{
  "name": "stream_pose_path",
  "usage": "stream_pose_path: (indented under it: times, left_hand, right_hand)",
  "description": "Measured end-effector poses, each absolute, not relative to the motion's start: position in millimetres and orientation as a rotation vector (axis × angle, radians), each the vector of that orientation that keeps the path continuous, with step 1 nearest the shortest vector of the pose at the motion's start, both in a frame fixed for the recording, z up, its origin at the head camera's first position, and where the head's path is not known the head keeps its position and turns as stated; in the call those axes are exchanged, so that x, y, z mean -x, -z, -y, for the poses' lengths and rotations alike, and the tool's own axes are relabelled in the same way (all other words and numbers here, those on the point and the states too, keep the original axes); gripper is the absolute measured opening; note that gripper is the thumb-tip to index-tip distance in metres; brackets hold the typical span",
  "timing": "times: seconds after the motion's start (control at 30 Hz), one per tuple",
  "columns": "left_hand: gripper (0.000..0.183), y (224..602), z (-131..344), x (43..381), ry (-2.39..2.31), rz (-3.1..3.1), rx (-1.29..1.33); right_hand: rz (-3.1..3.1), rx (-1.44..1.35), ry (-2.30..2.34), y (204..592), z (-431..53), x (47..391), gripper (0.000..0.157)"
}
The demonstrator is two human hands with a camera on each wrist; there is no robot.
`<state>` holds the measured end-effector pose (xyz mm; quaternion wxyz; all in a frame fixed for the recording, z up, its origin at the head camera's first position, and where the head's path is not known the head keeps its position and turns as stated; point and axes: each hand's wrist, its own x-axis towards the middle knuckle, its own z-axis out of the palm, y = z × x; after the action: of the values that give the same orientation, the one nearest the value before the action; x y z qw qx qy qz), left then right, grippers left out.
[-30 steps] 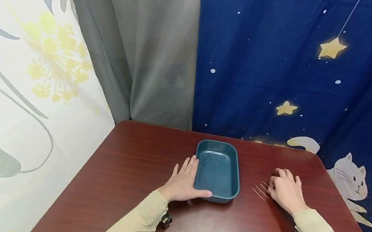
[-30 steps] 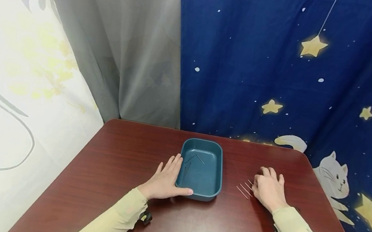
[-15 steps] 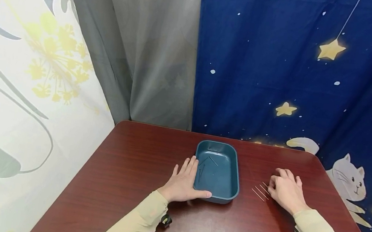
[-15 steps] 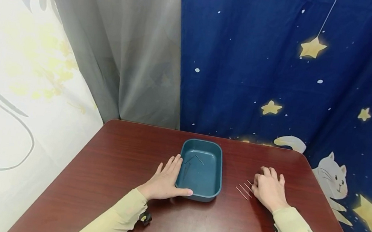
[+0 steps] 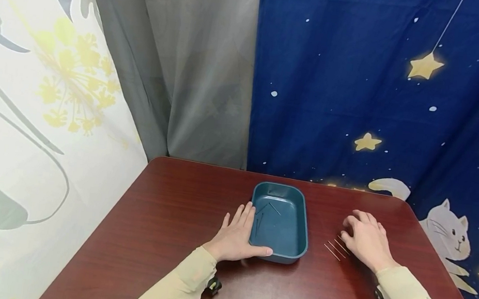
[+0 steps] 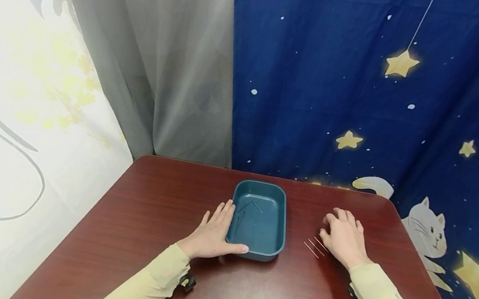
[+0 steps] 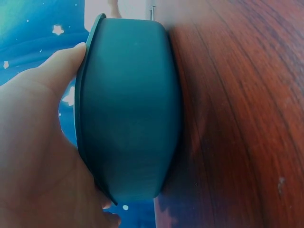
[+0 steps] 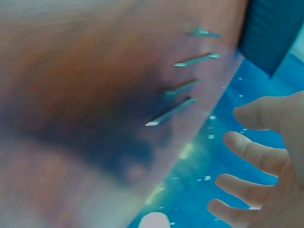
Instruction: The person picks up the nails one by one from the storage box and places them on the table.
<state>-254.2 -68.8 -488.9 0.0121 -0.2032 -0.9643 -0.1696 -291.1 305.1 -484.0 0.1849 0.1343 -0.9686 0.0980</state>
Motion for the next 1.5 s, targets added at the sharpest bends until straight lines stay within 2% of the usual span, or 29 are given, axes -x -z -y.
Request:
stream_pose_path:
  times: [0.33,0.53,0.7,0.9,1.17,1.5]
  left_hand:
    - [0.119,490,70,255,0.509,3.037,0.606]
    - [0.119,491,71,257,0.500,3.034,0.604]
    - [0.120,493,70,257,0.501,3.047,0.602]
    - [0.120,492,71,257,0.500,3.042,0.612]
    - [0.119,491,73,256,0.489,3.032,0.608]
    - [0.118,491,69,255,0.511,3.030,0.638]
  right_hand:
    - [2.718,-0.359,-0.424,438,-267,306,0.039]
    - [2.660,-0.358,-0.628,400,-228,320,0.038]
    - [2.634,-0.413,-0.762,388,-193,329,0.039]
    - [2.674,-0.415,-0.874,399,-156,349,0.040]
    - [2.833,-0.263,-0.928,438,-122,373,0.032]
    - [2.961,-0.193,-0.459,481,-111,381,0.026]
